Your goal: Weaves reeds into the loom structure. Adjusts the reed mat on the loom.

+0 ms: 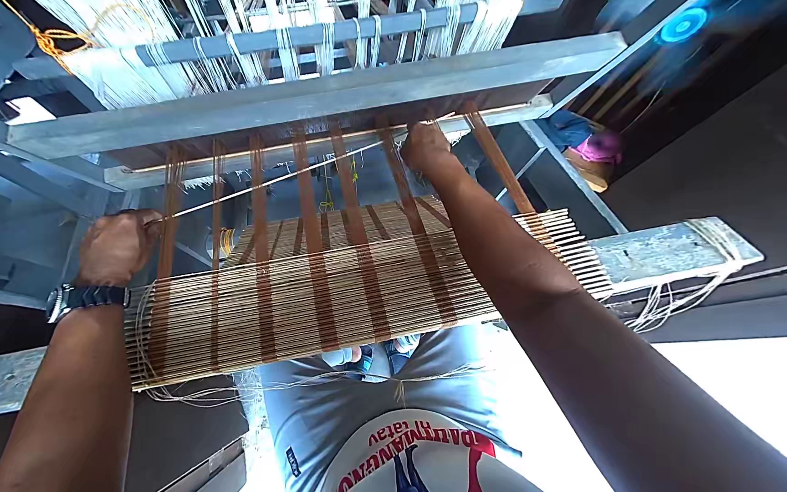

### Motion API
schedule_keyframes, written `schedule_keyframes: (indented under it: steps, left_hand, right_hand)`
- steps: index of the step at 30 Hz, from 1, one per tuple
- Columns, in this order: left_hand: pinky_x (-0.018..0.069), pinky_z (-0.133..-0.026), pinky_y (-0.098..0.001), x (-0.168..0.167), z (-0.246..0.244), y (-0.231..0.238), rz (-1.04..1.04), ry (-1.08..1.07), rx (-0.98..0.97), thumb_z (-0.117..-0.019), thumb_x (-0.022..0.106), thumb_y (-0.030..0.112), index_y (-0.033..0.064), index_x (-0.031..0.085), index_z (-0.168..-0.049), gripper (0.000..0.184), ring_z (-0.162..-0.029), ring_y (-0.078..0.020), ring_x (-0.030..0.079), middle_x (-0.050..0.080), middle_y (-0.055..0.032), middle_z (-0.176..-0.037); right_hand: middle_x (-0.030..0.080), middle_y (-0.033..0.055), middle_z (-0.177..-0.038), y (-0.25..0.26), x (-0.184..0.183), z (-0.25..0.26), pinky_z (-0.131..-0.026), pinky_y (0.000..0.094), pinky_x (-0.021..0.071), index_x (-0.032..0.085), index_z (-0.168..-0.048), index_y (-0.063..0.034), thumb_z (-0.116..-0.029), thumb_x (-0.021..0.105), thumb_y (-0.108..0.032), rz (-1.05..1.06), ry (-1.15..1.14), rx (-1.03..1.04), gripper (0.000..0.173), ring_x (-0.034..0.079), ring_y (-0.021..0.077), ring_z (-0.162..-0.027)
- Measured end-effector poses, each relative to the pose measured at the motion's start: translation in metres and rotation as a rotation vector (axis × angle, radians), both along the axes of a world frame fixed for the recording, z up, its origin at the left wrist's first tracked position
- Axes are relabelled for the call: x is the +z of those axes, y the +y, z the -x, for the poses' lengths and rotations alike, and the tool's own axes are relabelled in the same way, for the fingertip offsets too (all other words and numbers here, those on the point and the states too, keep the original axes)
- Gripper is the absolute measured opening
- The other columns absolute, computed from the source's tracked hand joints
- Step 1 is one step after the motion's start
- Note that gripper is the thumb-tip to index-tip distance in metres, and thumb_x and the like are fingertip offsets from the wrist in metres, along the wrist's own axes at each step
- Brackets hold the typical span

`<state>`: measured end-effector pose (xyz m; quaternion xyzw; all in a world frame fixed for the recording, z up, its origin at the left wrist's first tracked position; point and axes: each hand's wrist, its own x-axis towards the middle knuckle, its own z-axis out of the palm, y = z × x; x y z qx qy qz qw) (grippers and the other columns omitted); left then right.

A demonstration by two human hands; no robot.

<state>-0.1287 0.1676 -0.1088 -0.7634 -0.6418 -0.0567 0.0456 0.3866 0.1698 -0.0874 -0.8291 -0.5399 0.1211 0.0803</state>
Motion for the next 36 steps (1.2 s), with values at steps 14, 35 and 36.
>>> schedule_keyframes:
  steps: [14, 35, 36]
  left_hand:
    - [0.0492, -0.085, -0.0743, 0.003, 0.016, -0.004, -0.031, -0.051, -0.027, -0.1046, 0.062, 0.018, 0.0098, 0.075, -0.112, 0.017, -0.102, -0.0510, 0.068, 0.072, -0.0247, -0.105]
    - [0.0515, -0.090, -0.0651, -0.008, 0.035, -0.066, 0.170, -0.243, -0.046, -0.1066, 0.059, 0.019, 0.0063, 0.073, -0.119, 0.023, -0.098, -0.0379, 0.070, 0.073, -0.0214, -0.109]
    - [0.0521, -0.091, -0.0633, -0.009, 0.037, -0.069, 0.177, -0.274, -0.048, -0.1065, 0.058, 0.018, 0.0043, 0.072, -0.120, 0.024, -0.100, -0.0372, 0.070, 0.072, -0.0227, -0.110]
  right_hand:
    - [0.059, 0.0303, -0.133, 0.003, 0.007, -0.014, -0.090, 0.0665, 0.0522, 0.055, -0.129, 0.0091, -0.0899, 0.068, -0.018, 0.010, -0.011, -0.083, 0.049, 0.063, 0.0456, -0.121]
    - [0.069, 0.0205, -0.118, -0.157, -0.025, -0.028, -0.077, 0.0648, 0.0553, 0.074, -0.112, -0.0105, -0.1017, 0.059, -0.025, -0.034, -0.116, -0.012, 0.023, 0.069, 0.0431, -0.105]
    - [0.069, 0.0206, -0.118, -0.162, -0.027, -0.026, -0.076, 0.0643, 0.0554, 0.074, -0.111, -0.0095, -0.1018, 0.059, -0.024, -0.042, -0.112, -0.009, 0.022, 0.069, 0.0428, -0.104]
